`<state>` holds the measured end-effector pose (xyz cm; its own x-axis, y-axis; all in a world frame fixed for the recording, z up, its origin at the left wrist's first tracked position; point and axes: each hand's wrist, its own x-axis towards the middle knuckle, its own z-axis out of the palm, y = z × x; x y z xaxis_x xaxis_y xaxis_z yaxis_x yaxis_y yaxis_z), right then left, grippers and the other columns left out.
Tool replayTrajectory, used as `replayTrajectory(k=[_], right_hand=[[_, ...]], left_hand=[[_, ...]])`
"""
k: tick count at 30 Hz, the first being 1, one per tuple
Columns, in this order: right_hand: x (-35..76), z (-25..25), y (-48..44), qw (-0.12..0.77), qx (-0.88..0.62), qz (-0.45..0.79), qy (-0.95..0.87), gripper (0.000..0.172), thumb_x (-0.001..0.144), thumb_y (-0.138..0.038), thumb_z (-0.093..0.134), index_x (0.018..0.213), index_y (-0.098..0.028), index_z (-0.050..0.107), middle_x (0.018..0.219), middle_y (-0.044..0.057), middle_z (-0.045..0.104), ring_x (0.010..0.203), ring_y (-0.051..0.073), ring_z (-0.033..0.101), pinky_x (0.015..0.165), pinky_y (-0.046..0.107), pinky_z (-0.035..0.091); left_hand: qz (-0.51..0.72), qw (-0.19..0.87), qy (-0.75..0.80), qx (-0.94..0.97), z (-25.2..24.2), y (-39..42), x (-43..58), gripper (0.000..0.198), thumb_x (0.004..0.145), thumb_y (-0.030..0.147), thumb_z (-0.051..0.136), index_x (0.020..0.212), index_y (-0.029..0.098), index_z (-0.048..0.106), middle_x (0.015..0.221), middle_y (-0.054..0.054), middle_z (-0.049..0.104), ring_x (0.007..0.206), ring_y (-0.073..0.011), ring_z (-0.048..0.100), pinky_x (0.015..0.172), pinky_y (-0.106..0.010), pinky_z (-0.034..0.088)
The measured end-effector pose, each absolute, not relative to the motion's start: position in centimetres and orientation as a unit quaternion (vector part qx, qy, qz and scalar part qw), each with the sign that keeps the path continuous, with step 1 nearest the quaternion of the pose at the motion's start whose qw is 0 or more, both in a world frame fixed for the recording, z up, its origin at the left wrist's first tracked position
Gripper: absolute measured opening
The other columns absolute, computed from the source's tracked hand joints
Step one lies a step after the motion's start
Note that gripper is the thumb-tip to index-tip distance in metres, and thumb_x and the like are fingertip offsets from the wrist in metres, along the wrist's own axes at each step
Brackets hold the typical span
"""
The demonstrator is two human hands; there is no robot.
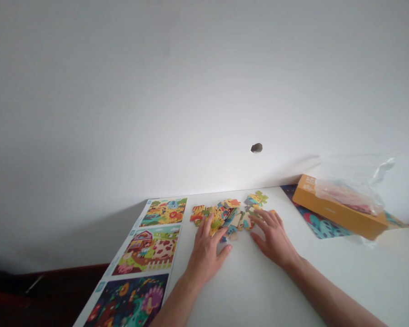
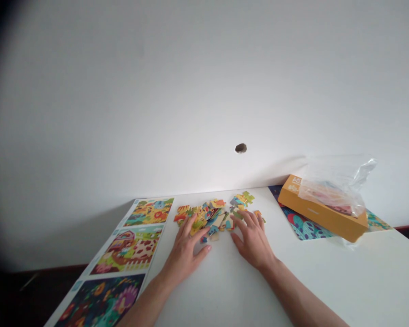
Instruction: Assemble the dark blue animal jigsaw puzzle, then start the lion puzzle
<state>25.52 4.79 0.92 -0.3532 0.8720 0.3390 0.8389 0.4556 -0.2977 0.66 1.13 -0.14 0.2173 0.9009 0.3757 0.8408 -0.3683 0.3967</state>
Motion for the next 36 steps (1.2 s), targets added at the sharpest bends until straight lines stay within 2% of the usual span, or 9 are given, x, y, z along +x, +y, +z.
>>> replayTrajectory(k=[2, 6, 15, 19, 21, 23, 29, 32, 36], right_hand=[[25.6, 0.3, 5.2, 0.219, -0.548, 0.031, -0.806, 0.048, 0.091, -0.034, 0.055, 0.138, -0.028, 0.052, 0.147, 0.009, 0.049, 0.135, 0.033, 0.039, 0.11, 0.06, 0.028], [26.0, 0.0, 5.7, 0.211, -0.554, 0.041, -0.804, 0.033, 0.091, -0.035, 0.057, 0.123, -0.03, 0.062, 0.132, 0.007, 0.061, 0.123, 0.029, 0.051, 0.109, 0.058, 0.029], [26.5, 0.4, 5.7, 0.243, -0.582, 0.088, -0.771, 0.043, 0.079, -0.014, 0.053, 0.119, -0.027, 0.059, 0.115, 0.005, 0.066, 0.113, 0.025, 0.058, 0.113, 0.063, 0.015], [26.8, 0.3, 5.7, 0.262, -0.596, 0.071, -0.756, 0.04, 0.085, -0.012, 0.045, 0.119, -0.026, 0.061, 0.122, 0.009, 0.063, 0.115, 0.026, 0.056, 0.11, 0.062, 0.022], [26.6, 0.4, 5.4, 0.266, -0.567, 0.067, -0.777, 0.036, 0.09, -0.024, 0.05, 0.125, -0.028, 0.059, 0.131, 0.009, 0.059, 0.12, 0.028, 0.053, 0.11, 0.063, 0.022], [26.2, 0.6, 5.1, 0.254, -0.524, 0.065, -0.811, 0.042, 0.089, -0.038, 0.059, 0.129, -0.03, 0.056, 0.136, 0.009, 0.058, 0.125, 0.032, 0.049, 0.11, 0.065, 0.019], [25.3, 0.6, 5.0, 0.246, -0.493, 0.051, -0.833, 0.031, 0.088, -0.039, 0.065, 0.117, -0.029, 0.064, 0.122, 0.007, 0.066, 0.113, 0.029, 0.054, 0.109, 0.057, 0.027], [25.6, 0.5, 5.2, 0.261, -0.503, 0.035, -0.823, 0.033, 0.086, -0.038, 0.067, 0.117, -0.028, 0.063, 0.117, 0.008, 0.066, 0.109, 0.029, 0.054, 0.106, 0.054, 0.032], [26.1, 0.1, 5.5, 0.277, -0.518, 0.033, -0.809, 0.03, 0.085, -0.034, 0.068, 0.114, -0.026, 0.064, 0.112, 0.008, 0.064, 0.106, 0.028, 0.054, 0.099, 0.05, 0.038]], left_hand=[[0.291, 0.06, 0.551, 0.78, 0.0, 1.2, 0.6, 0.038, 0.087, 0.025, 0.064, 0.124, 0.03, 0.065, 0.155, -0.007, 0.031, 0.144, -0.0369, 0.029, 0.114, -0.059, 0.035], [0.319, 0.069, 0.538, 0.777, -0.1, 1.4, 0.5, 0.034, 0.088, 0.013, 0.058, 0.114, 0.03, 0.071, 0.145, -0.006, 0.043, 0.139, -0.0309, 0.04, 0.113, -0.052, 0.041], [0.371, 0.045, 0.575, 0.728, -1.4, 2.1, 0.1, 0.034, 0.086, 0.004, 0.054, 0.103, 0.026, 0.074, 0.137, -0.009, 0.046, 0.128, -0.0295, 0.049, 0.106, -0.051, 0.048], [0.38, 0.039, 0.591, 0.71, -1.4, 2.2, 0.0, 0.027, 0.084, 0.006, 0.059, 0.097, 0.024, 0.075, 0.131, -0.01, 0.046, 0.123, -0.0303, 0.051, 0.102, -0.053, 0.049], [0.379, 0.051, 0.576, 0.722, -1.2, 2.1, 0.1, 0.028, 0.084, 0.006, 0.059, 0.099, 0.024, 0.074, 0.127, -0.01, 0.049, 0.121, -0.0289, 0.052, 0.101, -0.051, 0.05], [0.37, 0.062, 0.551, 0.745, -0.8, 1.9, 0.2, 0.031, 0.085, 0.006, 0.058, 0.102, 0.025, 0.073, 0.124, -0.009, 0.051, 0.119, -0.0276, 0.053, 0.101, -0.049, 0.05], [0.356, 0.082, 0.505, 0.782, 0.3, 1.4, 0.5, 0.038, 0.083, 0.004, 0.058, 0.106, 0.029, 0.073, 0.121, -0.007, 0.055, 0.116, -0.0256, 0.056, 0.099, -0.045, 0.053], [0.365, 0.101, 0.493, 0.783, 0.4, 1.3, 0.6, 0.043, 0.082, 0.004, 0.06, 0.115, 0.029, 0.07, 0.122, -0.008, 0.056, 0.116, -0.0244, 0.057, 0.099, -0.043, 0.054], [0.381, 0.123, 0.481, 0.78, 0.0, 1.4, 0.6, 0.041, 0.083, 0.004, 0.058, 0.114, 0.028, 0.069, 0.122, -0.007, 0.055, 0.117, -0.0227, 0.058, 0.101, -0.041, 0.053]])
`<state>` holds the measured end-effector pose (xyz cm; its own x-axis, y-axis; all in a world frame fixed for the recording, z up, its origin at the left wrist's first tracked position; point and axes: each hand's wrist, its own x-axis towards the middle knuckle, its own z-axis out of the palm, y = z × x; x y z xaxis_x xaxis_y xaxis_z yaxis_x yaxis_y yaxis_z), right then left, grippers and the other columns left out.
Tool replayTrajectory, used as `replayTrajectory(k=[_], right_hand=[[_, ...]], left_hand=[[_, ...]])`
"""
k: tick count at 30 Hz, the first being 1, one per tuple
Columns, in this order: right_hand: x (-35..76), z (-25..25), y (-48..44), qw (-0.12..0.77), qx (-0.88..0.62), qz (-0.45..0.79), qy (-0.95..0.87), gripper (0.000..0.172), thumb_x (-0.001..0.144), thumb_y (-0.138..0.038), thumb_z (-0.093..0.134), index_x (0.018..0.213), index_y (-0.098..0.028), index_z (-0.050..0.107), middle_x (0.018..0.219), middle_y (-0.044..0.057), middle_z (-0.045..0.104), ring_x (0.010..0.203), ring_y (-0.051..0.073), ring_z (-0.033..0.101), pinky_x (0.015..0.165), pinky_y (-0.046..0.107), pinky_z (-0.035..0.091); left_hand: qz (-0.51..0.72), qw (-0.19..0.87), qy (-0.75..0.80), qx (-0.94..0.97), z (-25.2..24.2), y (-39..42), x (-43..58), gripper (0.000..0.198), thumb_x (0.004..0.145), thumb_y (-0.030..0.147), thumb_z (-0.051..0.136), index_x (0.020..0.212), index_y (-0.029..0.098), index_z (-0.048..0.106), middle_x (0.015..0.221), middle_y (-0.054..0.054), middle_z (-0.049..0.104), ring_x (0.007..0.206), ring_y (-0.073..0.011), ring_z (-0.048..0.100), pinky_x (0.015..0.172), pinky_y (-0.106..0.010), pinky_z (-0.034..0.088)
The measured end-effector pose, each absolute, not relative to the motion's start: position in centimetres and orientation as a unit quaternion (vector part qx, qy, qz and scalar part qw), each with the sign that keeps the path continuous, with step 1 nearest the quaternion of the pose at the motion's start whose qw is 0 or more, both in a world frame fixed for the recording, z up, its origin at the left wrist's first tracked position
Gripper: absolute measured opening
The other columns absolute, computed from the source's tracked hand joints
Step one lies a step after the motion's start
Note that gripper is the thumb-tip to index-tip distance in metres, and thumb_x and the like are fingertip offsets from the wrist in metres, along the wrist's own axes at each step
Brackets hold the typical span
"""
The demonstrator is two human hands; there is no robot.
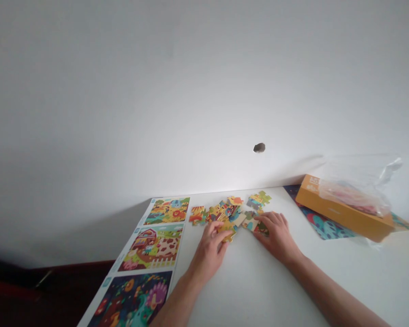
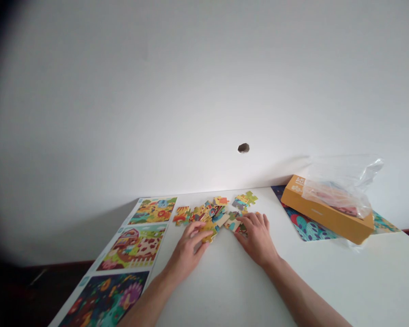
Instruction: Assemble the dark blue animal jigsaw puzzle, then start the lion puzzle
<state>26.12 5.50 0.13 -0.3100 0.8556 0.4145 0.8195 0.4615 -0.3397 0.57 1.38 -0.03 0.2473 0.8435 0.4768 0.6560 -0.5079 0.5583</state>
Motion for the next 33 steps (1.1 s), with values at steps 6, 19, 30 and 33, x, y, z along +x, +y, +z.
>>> replayTrajectory(k=[6, 19, 30, 33], right_hand=[[26.2, 0.3, 5.5, 0.292, -0.515, 0.043, -0.805, 0.035, 0.083, -0.033, 0.069, 0.116, -0.025, 0.062, 0.11, 0.008, 0.063, 0.104, 0.027, 0.055, 0.096, 0.046, 0.041], [26.8, -0.6, 5.9, 0.311, -0.519, 0.037, -0.795, 0.039, 0.082, -0.028, 0.066, 0.12, -0.025, 0.058, 0.114, 0.009, 0.062, 0.107, 0.027, 0.056, 0.096, 0.045, 0.042], [26.6, 0.2, 5.5, 0.295, -0.57, 0.042, -0.766, 0.029, 0.089, -0.029, 0.057, 0.116, -0.024, 0.063, 0.102, 0.008, 0.065, 0.096, 0.026, 0.06, 0.087, 0.044, 0.044], [26.4, 0.7, 5.3, 0.304, -0.527, 0.083, -0.789, 0.025, 0.092, -0.029, 0.051, 0.11, -0.021, 0.065, 0.08, 0.004, 0.067, 0.076, 0.02, 0.062, 0.079, 0.039, 0.046]], left_hand=[[0.404, 0.122, 0.518, 0.744, -0.8, 1.7, 0.5, 0.045, 0.082, 0.001, 0.057, 0.119, 0.027, 0.063, 0.126, -0.008, 0.05, 0.113, -0.0217, 0.061, 0.1, -0.041, 0.054], [0.434, 0.116, 0.536, 0.715, -0.4, 1.6, 0.4, 0.05, 0.078, 0.004, 0.064, 0.121, 0.028, 0.061, 0.134, -0.008, 0.043, 0.112, -0.0235, 0.059, 0.1, -0.046, 0.053], [0.435, 0.13, 0.501, 0.736, 0.1, 1.5, 1.0, 0.034, 0.078, 0.006, 0.068, 0.105, 0.025, 0.064, 0.133, -0.006, 0.044, 0.108, -0.021, 0.06, 0.097, -0.045, 0.055], [0.422, 0.104, 0.52, 0.735, 0.2, 1.5, 1.0, 0.025, 0.076, 0.005, 0.069, 0.093, 0.023, 0.065, 0.129, -0.006, 0.047, 0.113, -0.0245, 0.057, 0.097, -0.046, 0.054]])
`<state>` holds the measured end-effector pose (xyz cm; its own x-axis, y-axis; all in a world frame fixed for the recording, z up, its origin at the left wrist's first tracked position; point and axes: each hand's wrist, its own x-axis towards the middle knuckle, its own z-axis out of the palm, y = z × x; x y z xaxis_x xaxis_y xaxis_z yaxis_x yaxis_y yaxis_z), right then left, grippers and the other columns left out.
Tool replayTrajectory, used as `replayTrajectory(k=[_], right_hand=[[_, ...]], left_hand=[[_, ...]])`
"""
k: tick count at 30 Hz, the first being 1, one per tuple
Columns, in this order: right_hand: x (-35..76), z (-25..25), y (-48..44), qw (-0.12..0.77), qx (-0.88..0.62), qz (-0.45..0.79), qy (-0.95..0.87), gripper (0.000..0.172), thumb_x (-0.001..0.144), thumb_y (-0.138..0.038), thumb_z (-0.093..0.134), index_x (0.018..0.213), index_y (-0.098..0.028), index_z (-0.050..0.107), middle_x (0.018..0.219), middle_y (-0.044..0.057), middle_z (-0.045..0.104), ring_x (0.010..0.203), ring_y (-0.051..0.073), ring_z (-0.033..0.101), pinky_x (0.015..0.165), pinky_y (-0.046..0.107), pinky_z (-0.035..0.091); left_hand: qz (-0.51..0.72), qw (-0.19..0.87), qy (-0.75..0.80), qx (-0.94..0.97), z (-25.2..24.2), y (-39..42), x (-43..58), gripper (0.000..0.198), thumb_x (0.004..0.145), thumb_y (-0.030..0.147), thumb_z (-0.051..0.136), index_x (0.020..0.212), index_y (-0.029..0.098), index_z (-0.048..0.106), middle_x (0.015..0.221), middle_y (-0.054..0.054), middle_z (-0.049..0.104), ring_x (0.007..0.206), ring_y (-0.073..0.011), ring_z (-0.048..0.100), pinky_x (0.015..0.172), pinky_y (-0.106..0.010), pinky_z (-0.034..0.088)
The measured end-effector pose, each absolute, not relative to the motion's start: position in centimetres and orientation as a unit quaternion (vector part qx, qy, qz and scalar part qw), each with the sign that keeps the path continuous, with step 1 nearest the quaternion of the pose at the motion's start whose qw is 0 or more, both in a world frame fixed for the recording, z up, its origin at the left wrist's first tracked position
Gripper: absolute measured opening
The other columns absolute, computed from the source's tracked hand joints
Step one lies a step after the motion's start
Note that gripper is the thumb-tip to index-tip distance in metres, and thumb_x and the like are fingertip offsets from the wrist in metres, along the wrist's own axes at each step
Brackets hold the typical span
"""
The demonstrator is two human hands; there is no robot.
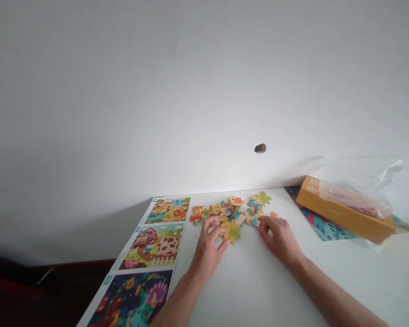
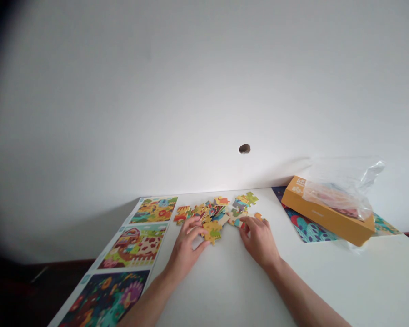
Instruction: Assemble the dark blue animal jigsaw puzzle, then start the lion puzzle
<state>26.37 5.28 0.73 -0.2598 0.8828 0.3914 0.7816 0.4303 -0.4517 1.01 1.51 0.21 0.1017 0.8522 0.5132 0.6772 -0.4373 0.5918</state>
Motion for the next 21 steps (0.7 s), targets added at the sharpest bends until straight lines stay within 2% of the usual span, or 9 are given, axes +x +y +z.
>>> replayTrajectory(k=[3, 7, 10, 14, 18, 21], right_hand=[[25.8, 1.4, 4.7, 0.303, -0.462, 0.129, -0.824, 0.026, 0.094, -0.028, 0.046, 0.11, -0.021, 0.066, 0.077, 0.004, 0.067, 0.071, 0.019, 0.062, 0.074, 0.036, 0.048], [24.7, 2.4, 3.6, 0.255, -0.374, 0.146, -0.88, 0.03, 0.093, -0.025, 0.05, 0.12, -0.025, 0.063, 0.111, 0.009, 0.067, 0.099, 0.023, 0.061, 0.087, 0.04, 0.048], [24.0, 2.6, 3.1, 0.214, -0.359, 0.131, -0.899, 0.031, 0.092, -0.027, 0.054, 0.122, -0.03, 0.062, 0.127, 0.007, 0.061, 0.11, 0.026, 0.056, 0.098, 0.047, 0.044], [24.0, 2.3, 3.3, 0.2, -0.371, 0.129, -0.898, 0.028, 0.093, -0.03, 0.056, 0.119, -0.032, 0.064, 0.126, 0.006, 0.061, 0.109, 0.026, 0.055, 0.098, 0.048, 0.043], [24.3, 2.2, 3.4, 0.215, -0.365, 0.15, -0.893, 0.025, 0.092, -0.029, 0.057, 0.116, -0.03, 0.066, 0.125, 0.006, 0.063, 0.109, 0.025, 0.056, 0.097, 0.046, 0.044], [24.3, 2.4, 3.2, 0.222, -0.348, 0.165, -0.896, 0.028, 0.092, -0.028, 0.057, 0.119, -0.03, 0.064, 0.126, 0.007, 0.063, 0.111, 0.026, 0.056, 0.102, 0.049, 0.041]], left_hand=[[0.383, 0.078, 0.546, 0.741, 0.5, 1.4, 1.1, 0.024, 0.075, 0.008, 0.072, 0.093, 0.024, 0.067, 0.119, -0.006, 0.053, 0.113, -0.0278, 0.055, 0.095, -0.048, 0.052], [0.353, 0.105, 0.553, 0.747, 0.7, 1.4, 1.3, 0.021, 0.078, 0.011, 0.072, 0.095, 0.022, 0.067, 0.1, -0.005, 0.06, 0.099, -0.0243, 0.06, 0.089, -0.043, 0.054], [0.355, 0.145, 0.521, 0.763, 0.7, 1.3, 1.4, 0.021, 0.08, 0.011, 0.069, 0.098, 0.022, 0.067, 0.101, -0.004, 0.062, 0.099, -0.0218, 0.062, 0.089, -0.037, 0.054], [0.379, 0.158, 0.488, 0.77, 0.5, 1.1, 1.4, 0.027, 0.083, 0.006, 0.061, 0.103, 0.023, 0.066, 0.105, -0.005, 0.062, 0.102, -0.0197, 0.061, 0.091, -0.034, 0.053], [0.394, 0.096, 0.542, 0.736, 0.3, 1.4, 1.4, 0.028, 0.08, 0.007, 0.063, 0.102, 0.022, 0.067, 0.105, -0.007, 0.06, 0.103, -0.0242, 0.06, 0.092, -0.042, 0.053], [0.385, 0.104, 0.548, 0.735, 0.3, 1.6, 1.4, 0.03, 0.077, 0.007, 0.066, 0.103, 0.022, 0.067, 0.103, -0.007, 0.063, 0.102, -0.025, 0.061, 0.091, -0.043, 0.054]])
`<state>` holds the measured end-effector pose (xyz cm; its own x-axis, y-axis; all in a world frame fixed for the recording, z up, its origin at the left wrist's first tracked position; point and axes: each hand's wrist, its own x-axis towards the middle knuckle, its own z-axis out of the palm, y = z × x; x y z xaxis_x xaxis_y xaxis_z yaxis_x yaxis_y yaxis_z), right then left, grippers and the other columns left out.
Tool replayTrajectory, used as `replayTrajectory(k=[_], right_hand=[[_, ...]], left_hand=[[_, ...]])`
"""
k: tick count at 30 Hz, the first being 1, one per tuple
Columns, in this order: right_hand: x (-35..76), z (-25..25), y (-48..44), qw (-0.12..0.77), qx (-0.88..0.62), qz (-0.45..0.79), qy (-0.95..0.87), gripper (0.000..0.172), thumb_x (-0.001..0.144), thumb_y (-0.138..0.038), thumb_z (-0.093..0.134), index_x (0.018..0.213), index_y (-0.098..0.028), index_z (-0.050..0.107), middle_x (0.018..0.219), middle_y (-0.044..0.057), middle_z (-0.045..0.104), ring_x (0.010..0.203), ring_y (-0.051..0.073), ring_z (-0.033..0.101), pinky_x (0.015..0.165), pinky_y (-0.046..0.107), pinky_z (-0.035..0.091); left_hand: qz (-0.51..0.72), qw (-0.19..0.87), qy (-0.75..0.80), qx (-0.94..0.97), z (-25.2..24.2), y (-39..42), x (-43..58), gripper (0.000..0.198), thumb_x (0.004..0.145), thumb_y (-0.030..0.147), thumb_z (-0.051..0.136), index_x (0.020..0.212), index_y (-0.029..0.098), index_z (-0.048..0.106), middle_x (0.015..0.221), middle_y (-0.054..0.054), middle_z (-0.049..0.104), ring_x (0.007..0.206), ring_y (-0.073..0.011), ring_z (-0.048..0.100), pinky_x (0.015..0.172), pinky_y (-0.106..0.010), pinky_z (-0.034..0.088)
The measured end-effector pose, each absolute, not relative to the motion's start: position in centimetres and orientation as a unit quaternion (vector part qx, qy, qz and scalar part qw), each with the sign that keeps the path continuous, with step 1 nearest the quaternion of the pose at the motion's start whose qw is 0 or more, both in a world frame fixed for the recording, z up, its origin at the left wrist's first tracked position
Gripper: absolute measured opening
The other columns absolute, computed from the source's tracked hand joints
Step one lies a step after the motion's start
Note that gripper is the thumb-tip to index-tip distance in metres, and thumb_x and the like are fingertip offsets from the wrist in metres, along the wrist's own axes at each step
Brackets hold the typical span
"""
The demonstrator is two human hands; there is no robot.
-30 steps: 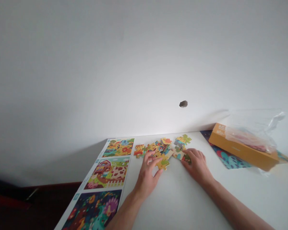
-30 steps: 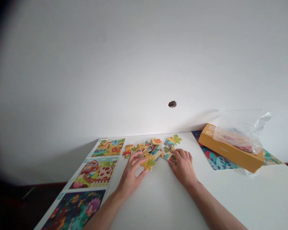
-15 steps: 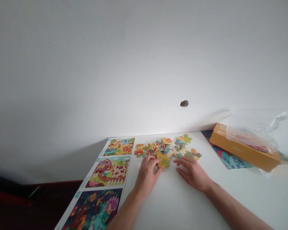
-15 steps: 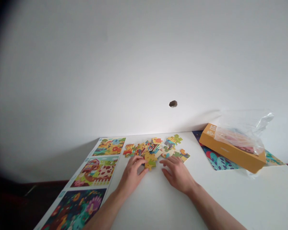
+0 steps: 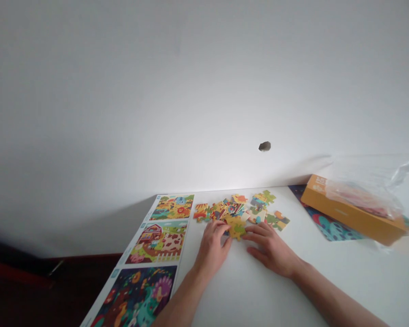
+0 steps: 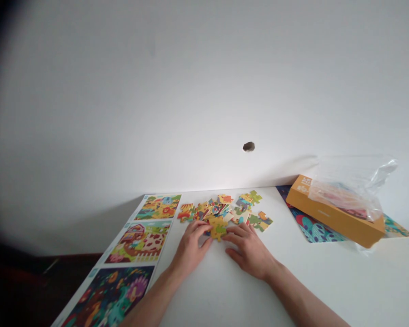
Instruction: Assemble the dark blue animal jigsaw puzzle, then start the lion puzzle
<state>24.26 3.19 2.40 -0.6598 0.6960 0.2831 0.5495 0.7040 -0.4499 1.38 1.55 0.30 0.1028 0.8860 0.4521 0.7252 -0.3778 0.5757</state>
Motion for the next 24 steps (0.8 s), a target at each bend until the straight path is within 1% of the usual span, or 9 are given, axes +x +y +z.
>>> replayTrajectory(k=[5, 9, 11, 14, 16, 18, 20, 22, 24], right_hand=[[24.0, 2.9, 2.7, 0.248, -0.33, 0.178, -0.893, 0.034, 0.092, -0.026, 0.055, 0.126, -0.029, 0.061, 0.131, 0.008, 0.061, 0.115, 0.026, 0.057, 0.103, 0.047, 0.043], [23.9, 3.0, 2.6, 0.272, -0.334, 0.205, -0.879, 0.041, 0.093, -0.027, 0.055, 0.134, -0.027, 0.055, 0.133, 0.009, 0.06, 0.119, 0.024, 0.057, 0.103, 0.043, 0.046], [23.9, 2.7, 2.7, 0.283, -0.331, 0.217, -0.874, 0.041, 0.094, -0.028, 0.055, 0.135, -0.027, 0.054, 0.131, 0.009, 0.061, 0.118, 0.024, 0.057, 0.102, 0.041, 0.048], [23.9, 2.2, 2.8, 0.308, -0.327, 0.225, -0.865, 0.033, 0.096, -0.031, 0.054, 0.127, -0.027, 0.062, 0.126, 0.009, 0.062, 0.114, 0.023, 0.06, 0.099, 0.038, 0.05], [23.9, 1.9, 2.8, 0.334, -0.331, 0.233, -0.851, 0.026, 0.097, -0.032, 0.052, 0.118, -0.026, 0.066, 0.119, 0.009, 0.064, 0.108, 0.022, 0.062, 0.093, 0.035, 0.053], [23.8, 2.0, 2.8, 0.358, -0.336, 0.24, -0.837, 0.022, 0.098, -0.032, 0.05, 0.107, -0.024, 0.069, 0.109, 0.009, 0.066, 0.1, 0.02, 0.064, 0.086, 0.032, 0.055], [23.8, 2.2, 2.7, 0.37, -0.334, 0.247, -0.831, 0.022, 0.099, -0.031, 0.048, 0.099, -0.023, 0.069, 0.101, 0.008, 0.067, 0.094, 0.019, 0.065, 0.082, 0.031, 0.055], [23.8, 2.4, 2.5, 0.369, -0.323, 0.254, -0.834, 0.022, 0.1, -0.029, 0.045, 0.098, -0.023, 0.067, 0.099, 0.008, 0.067, 0.092, 0.019, 0.064, 0.081, 0.03, 0.054], [23.8, 2.5, 2.5, 0.364, -0.32, 0.25, -0.838, 0.022, 0.1, -0.026, 0.043, 0.1, -0.023, 0.065, 0.1, 0.008, 0.067, 0.093, 0.018, 0.063, 0.082, 0.031, 0.054]], left_hand=[[0.396, 0.154, 0.518, 0.742, 0.6, 1.5, 1.4, 0.031, 0.081, 0.006, 0.061, 0.107, 0.022, 0.066, 0.104, -0.006, 0.066, 0.101, -0.0223, 0.064, 0.09, -0.039, 0.055], [0.396, 0.151, 0.51, 0.749, 0.9, 1.3, 1.4, 0.025, 0.083, 0.01, 0.063, 0.104, 0.022, 0.068, 0.104, -0.007, 0.069, 0.101, -0.0232, 0.065, 0.092, -0.04, 0.055], [0.395, 0.158, 0.505, 0.751, 1.0, 1.2, 1.4, 0.025, 0.083, 0.011, 0.063, 0.106, 0.022, 0.068, 0.103, -0.006, 0.07, 0.099, -0.0221, 0.066, 0.091, -0.038, 0.055], [0.388, 0.189, 0.484, 0.761, 0.9, 1.0, 1.5, 0.029, 0.086, 0.012, 0.061, 0.112, 0.023, 0.067, 0.102, -0.004, 0.071, 0.094, -0.019, 0.067, 0.088, -0.034, 0.055], [0.387, 0.201, 0.465, 0.77, 0.9, 0.9, 1.6, 0.033, 0.086, 0.012, 0.06, 0.116, 0.024, 0.065, 0.106, -0.004, 0.07, 0.096, -0.0181, 0.067, 0.09, -0.032, 0.055], [0.397, 0.193, 0.459, 0.771, 0.9, 0.8, 1.6, 0.039, 0.086, 0.012, 0.06, 0.122, 0.025, 0.062, 0.113, -0.006, 0.067, 0.103, -0.0194, 0.065, 0.093, -0.034, 0.054], [0.417, 0.175, 0.477, 0.754, 1.1, 0.8, 1.6, 0.047, 0.084, 0.012, 0.062, 0.128, 0.026, 0.058, 0.119, -0.008, 0.063, 0.108, -0.0212, 0.062, 0.095, -0.037, 0.052], [0.424, 0.168, 0.496, 0.739, 1.3, 0.9, 1.6, 0.047, 0.083, 0.014, 0.064, 0.128, 0.025, 0.058, 0.113, -0.008, 0.064, 0.102, -0.0211, 0.063, 0.09, -0.036, 0.053], [0.399, 0.172, 0.504, 0.747, 1.3, 0.9, 1.7, 0.031, 0.083, 0.016, 0.065, 0.113, 0.023, 0.065, 0.095, -0.004, 0.068, 0.086, -0.0186, 0.063, 0.082, -0.032, 0.053]])
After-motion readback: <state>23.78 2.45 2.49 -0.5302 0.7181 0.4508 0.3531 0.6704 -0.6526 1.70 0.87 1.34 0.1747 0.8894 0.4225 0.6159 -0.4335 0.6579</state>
